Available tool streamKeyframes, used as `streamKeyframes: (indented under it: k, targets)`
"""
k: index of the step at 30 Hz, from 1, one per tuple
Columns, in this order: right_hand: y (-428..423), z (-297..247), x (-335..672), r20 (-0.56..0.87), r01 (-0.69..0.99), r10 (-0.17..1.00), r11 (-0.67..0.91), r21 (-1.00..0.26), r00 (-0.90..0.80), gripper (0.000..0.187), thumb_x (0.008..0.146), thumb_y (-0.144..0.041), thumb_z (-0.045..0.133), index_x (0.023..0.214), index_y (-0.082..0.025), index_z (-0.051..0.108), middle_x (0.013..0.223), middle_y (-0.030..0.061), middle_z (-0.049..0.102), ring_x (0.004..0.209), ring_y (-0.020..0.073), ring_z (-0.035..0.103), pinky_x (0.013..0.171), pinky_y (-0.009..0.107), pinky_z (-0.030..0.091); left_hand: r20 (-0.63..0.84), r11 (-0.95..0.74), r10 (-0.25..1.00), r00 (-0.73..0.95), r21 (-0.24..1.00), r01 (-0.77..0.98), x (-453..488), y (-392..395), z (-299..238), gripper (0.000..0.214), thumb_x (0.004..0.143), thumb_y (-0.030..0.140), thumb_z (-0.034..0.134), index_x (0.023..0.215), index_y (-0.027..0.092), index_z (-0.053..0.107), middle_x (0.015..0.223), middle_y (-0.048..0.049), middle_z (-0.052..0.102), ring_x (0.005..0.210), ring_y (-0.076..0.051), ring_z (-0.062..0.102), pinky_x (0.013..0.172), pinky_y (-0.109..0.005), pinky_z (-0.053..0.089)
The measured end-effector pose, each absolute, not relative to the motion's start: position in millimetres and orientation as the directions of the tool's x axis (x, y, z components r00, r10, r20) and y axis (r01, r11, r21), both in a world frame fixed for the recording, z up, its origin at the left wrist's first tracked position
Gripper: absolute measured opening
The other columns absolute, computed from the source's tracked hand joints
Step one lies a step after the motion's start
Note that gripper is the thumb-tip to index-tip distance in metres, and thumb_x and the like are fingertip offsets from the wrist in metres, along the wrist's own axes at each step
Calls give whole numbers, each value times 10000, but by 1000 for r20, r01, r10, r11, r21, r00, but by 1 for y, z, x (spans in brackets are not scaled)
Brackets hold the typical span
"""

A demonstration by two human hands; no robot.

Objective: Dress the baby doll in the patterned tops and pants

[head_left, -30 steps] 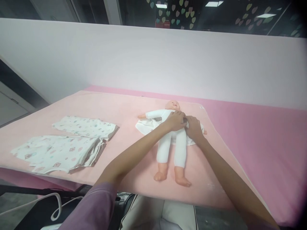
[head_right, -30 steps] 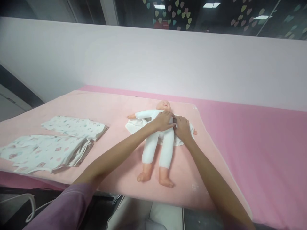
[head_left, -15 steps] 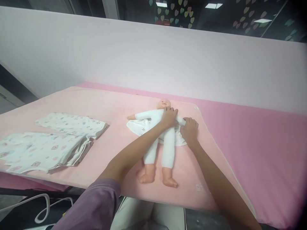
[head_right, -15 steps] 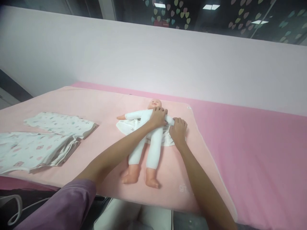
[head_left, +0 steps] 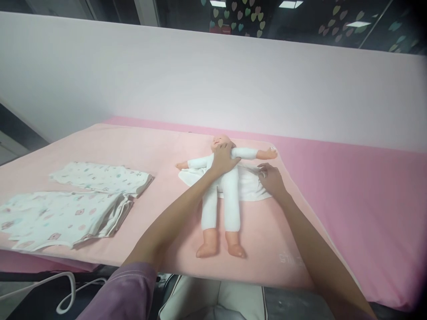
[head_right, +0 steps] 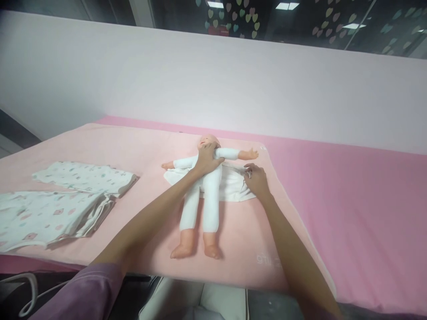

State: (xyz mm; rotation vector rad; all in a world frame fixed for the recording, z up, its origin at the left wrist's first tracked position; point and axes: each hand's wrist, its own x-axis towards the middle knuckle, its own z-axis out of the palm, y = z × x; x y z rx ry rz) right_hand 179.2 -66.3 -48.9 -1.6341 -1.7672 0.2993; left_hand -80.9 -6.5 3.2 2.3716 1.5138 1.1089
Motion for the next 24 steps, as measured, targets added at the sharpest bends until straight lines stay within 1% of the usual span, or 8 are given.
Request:
streamKeyframes:
  k: [4,6,8,11,13,17,21,24]
  targets:
    - [-78,-20,205,162,532,981,194,-824,-107,809,829,-515,840,1554,-278,572,1412,103,716,1180,314,717,985,435,607,486,-588,791,372,433,683,-80,-15,2,433,891,319,729,1311,237,658,1378,-102,708,1372,-351,566,1223,-494,417]
    - [-86,-3,219,123,481,975,198,-854,-185,804,848,-573,850,1566,-333,579,1486,82,689,1255,315,706,1034,432,599,479,-618,775,412,438,653,-87,-23,1,443,962,357,669,1389,244,639,1469,-92,685,1438,-333,546,1251,-490,407]
    - [-92,8,227,96,530,977,185,-828,-191,682,886,-633,820,1487,-352,661,1478,61,703,1267,320,701,1044,430,583,476,-600,788,390,453,659,-106,-31,-1,438,1050,407,557,1449,236,613,1525,-93,662,1448,-321,546,1245,-494,413]
    - [-91,10,214,99,724,982,186,-664,-161,581,907,-706,773,1315,-293,751,1303,71,774,1133,323,719,966,419,556,439,-450,863,249,446,774,-155,-38,-8,490,1108,457,440,1469,170,606,1499,-155,664,1380,-354,567,1216,-552,403]
    - [-83,4,192,173,847,973,219,-484,-153,542,938,-706,728,1196,-230,760,1157,95,793,1061,329,709,977,438,515,391,-327,906,160,409,852,-193,-38,-16,559,1079,561,500,1380,113,647,1449,-210,664,1390,-404,532,1223,-604,357]
    - [-65,-7,145,347,953,923,241,-182,-167,486,1058,-598,581,1197,-152,713,1134,173,775,1093,360,672,1081,500,410,297,-270,942,157,388,881,-242,-34,-23,733,964,848,546,1143,154,701,1239,-170,709,1329,-376,528,1211,-545,347]
    - [-65,5,145,437,962,880,253,-99,-186,448,1114,-542,465,1132,-164,706,1121,185,766,1078,351,641,1084,493,364,331,-309,924,191,356,882,-238,-38,-8,871,953,933,427,1192,135,682,1134,-129,721,1313,-345,518,1229,-532,307]
    - [-80,26,187,431,975,889,206,-82,-152,489,1113,-575,445,1002,-187,721,1027,156,776,947,314,637,1014,478,370,312,-345,918,245,328,879,-207,-47,10,884,971,935,349,1222,160,692,1039,-155,734,1250,-365,575,1178,-527,369]
